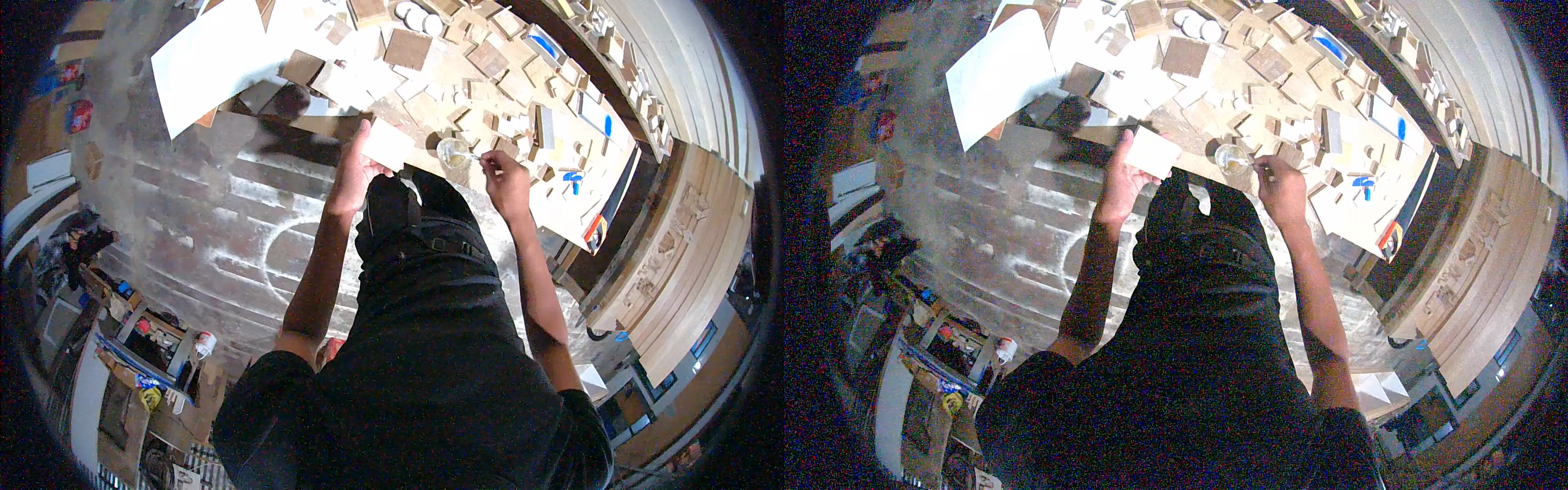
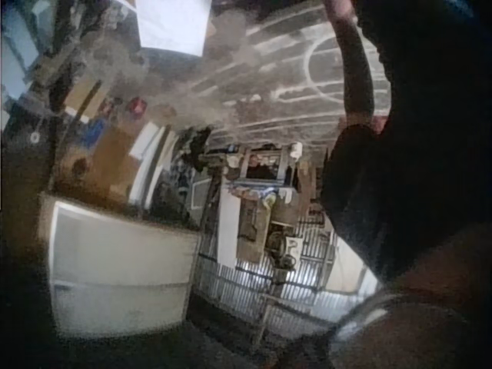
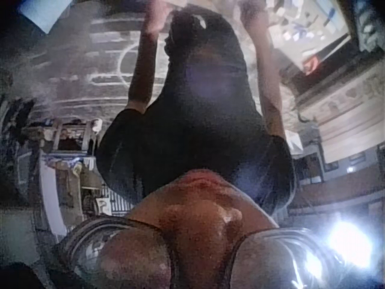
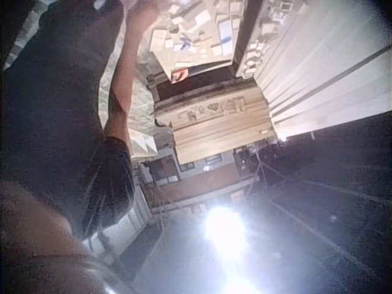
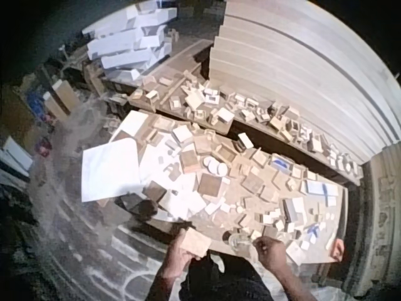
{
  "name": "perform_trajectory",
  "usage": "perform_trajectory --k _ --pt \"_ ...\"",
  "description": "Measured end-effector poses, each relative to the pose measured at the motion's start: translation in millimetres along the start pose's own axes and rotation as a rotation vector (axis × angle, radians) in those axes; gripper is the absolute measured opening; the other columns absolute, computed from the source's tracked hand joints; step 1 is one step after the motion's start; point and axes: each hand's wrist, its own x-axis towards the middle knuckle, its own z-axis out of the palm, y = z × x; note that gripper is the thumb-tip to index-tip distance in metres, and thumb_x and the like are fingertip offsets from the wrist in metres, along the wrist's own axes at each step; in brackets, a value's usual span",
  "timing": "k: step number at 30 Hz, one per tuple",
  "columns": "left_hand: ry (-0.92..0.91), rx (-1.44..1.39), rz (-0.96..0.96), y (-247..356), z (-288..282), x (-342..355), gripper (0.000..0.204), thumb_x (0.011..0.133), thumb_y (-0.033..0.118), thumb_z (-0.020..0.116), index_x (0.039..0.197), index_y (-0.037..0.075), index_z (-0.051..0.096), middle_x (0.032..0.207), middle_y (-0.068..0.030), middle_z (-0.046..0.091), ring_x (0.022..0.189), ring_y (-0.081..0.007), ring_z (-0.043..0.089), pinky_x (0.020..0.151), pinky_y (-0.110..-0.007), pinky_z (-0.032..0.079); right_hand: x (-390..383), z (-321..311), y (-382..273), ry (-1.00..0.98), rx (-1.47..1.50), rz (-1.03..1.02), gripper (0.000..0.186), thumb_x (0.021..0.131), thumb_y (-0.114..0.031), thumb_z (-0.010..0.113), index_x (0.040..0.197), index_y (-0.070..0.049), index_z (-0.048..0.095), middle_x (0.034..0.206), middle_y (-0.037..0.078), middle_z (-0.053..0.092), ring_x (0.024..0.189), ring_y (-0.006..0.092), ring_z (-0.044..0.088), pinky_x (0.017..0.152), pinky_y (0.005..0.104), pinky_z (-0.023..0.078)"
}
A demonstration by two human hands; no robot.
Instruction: The person assembles a small wooden box by hand, applying glue to the edges of wooden pieces and joining them together.
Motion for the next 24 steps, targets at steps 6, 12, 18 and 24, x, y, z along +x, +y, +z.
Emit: perform_trajectory --k 6,12,18,24 --pt "-0.058 0.056 0.008 6.0 27.2 3.1 0.074 0.1 0.062 0.035 0.12 -0.003 0.065 0.091 -0.0077 0.072 0.07 -0.0125 0.064 0.057 -0.027 0.045 -25.3 -54.1 -39.2 0.053 0.618 0.171 0.008 0.09 0.001 0.066 0.097 0.003 0.068 0.091 0.008 0.072 0.079 0.0114 0.068 0.069 0.0271 0.056" --pt "-0.098 0.028 0.013 10.3 67.4 3.9 0.07 0.101 0.063 0.032 0.105 0.001 0.065 0.074 -0.003 0.062 0.061 -0.0107 0.059 0.049 -0.027 0.044 -31.2 -83.8 -66.6 0.122 0.893 -0.054 0.012 0.085 0.01 0.067 0.096 0.004 0.068 0.101 0.015 0.07 0.081 0.0155 0.069 0.071 0.029 0.059" --pt "-0.215 0.031 0.044 47.0 133.4 -17.3 0.062 0.1 0.06 0.042 0.12 0.003 0.056 0.098 -0.0066 0.064 0.086 -0.0137 0.067 0.068 -0.03 0.056 -42.8 -99.0 -79.8 0.315 0.925 -0.195 0.017 0.081 0.013 0.069 0.096 0.005 0.071 0.102 0.02 0.069 0.082 0.0207 0.069 0.071 0.031 0.061" --pt "-0.336 0.051 0.06 43.5 150.3 -16.7 0.059 0.099 0.056 0.05 0.127 0.004 0.055 0.108 -0.0062 0.064 0.095 -0.0155 0.065 0.082 -0.031 0.054 -57.4 -128.1 -83.8 0.392 0.885 -0.27 0.016 0.083 0.01 0.068 0.099 0.006 0.071 0.091 0.02 0.07 0.071 0.0226 0.07 0.063 0.0309 0.059"
